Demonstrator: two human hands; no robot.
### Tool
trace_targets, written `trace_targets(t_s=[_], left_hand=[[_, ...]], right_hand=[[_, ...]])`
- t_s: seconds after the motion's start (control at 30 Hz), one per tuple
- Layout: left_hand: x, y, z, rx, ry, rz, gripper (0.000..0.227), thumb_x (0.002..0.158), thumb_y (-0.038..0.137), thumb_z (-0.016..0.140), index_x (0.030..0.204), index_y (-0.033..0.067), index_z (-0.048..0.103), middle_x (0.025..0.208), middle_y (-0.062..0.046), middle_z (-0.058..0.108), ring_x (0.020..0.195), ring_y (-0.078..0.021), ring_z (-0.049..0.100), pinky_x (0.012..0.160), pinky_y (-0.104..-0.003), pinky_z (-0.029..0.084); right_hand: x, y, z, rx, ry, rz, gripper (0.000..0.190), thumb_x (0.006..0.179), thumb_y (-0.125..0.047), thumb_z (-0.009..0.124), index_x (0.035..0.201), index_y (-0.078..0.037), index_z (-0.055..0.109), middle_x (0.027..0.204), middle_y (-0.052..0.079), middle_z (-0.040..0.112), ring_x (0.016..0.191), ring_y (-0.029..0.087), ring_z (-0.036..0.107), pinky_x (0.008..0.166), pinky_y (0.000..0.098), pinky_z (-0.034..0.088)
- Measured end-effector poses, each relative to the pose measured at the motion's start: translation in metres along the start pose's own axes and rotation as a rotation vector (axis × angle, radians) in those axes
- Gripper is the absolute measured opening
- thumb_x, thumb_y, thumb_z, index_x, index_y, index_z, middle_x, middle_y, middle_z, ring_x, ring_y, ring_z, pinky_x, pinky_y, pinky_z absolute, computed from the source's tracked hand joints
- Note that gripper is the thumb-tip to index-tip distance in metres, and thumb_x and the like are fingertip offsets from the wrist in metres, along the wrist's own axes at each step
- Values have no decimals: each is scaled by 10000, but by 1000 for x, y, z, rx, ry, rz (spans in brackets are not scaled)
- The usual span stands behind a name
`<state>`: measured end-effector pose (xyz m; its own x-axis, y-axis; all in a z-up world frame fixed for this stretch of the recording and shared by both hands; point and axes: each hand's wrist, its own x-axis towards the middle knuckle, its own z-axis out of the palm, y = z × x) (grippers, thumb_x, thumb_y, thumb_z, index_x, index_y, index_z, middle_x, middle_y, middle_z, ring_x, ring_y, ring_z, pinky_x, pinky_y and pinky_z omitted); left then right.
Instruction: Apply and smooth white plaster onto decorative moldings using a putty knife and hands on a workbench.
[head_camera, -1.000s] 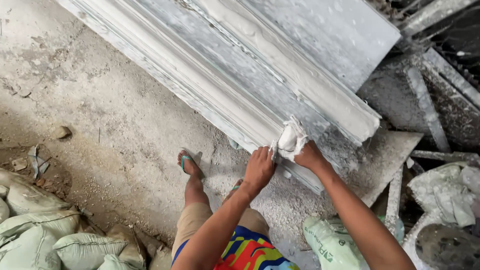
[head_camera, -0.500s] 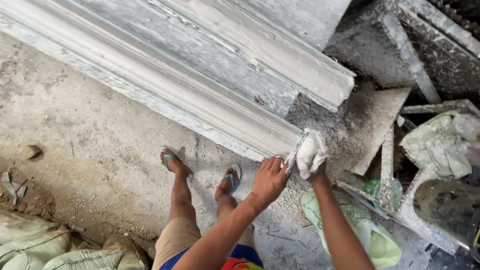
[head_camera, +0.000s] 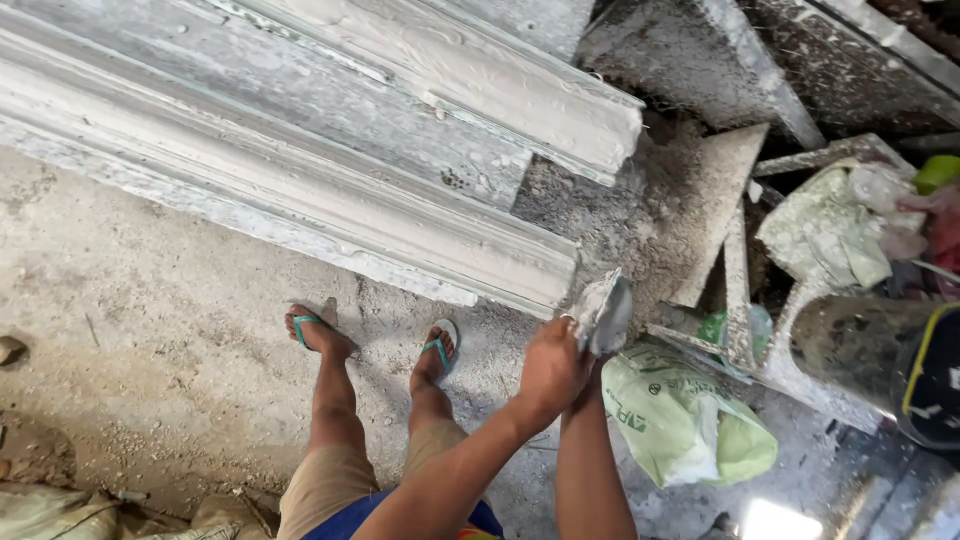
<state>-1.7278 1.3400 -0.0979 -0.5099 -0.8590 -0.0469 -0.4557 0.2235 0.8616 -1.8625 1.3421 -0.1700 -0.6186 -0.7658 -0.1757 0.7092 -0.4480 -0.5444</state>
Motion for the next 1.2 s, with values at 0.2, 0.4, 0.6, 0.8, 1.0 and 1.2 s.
trace_targets(t_s=[0.2,0.4,0.6,0.8,1.0,1.2], left_hand=[[20,10,-53,-958,164,-169,222,998,65,724,1191,-45,711,1143,-169,746,1049,-167,682,917,-283,545],[38,15,-178,-982,373,-181,294,957,110,703,1233,10,682,1176,-82,752,1067,-148,736,964,-320,606],[20,-27,-220,-1066,705,-156,275,982,98,676,1221,-35,652,1134,-98,749,987,-152,721,884,-297,572],[-6,-21,-259,-944,776,-206,254,1001,95,662,1217,-40,672,1084,-81,735,933,-124,701,828,-275,565],[-4,-61,-235,-1091,767,-127,279,985,46,672,1248,-35,631,1133,-84,726,999,-148,700,876,-288,560],[-2,-51,-252,-1043,694,-199,271,971,27,652,1233,-41,661,1137,-88,740,1006,-149,723,884,-296,590]], right_hand=[[2,-29,23,119,-56,136,555,954,-391,713,1328,-12,556,1251,163,659,1161,268,665,1052,373,546],[30,-2,116,56,-345,516,408,1080,-385,754,1194,-14,626,1189,190,675,1042,320,677,923,456,592],[100,146,65,-762,-386,335,314,1107,-280,431,1234,3,481,1180,184,583,1056,272,558,877,393,512],[100,76,101,-800,-62,211,402,1111,-342,337,759,-171,429,616,-34,444,477,132,446,403,314,414],[82,32,102,-538,-451,376,356,1061,-473,426,943,-138,450,853,28,514,772,149,588,638,345,566],[73,32,104,-1617,-1216,-369,617,1011,-413,622,1439,-50,364,1416,216,462,1340,349,574,1092,441,577]])
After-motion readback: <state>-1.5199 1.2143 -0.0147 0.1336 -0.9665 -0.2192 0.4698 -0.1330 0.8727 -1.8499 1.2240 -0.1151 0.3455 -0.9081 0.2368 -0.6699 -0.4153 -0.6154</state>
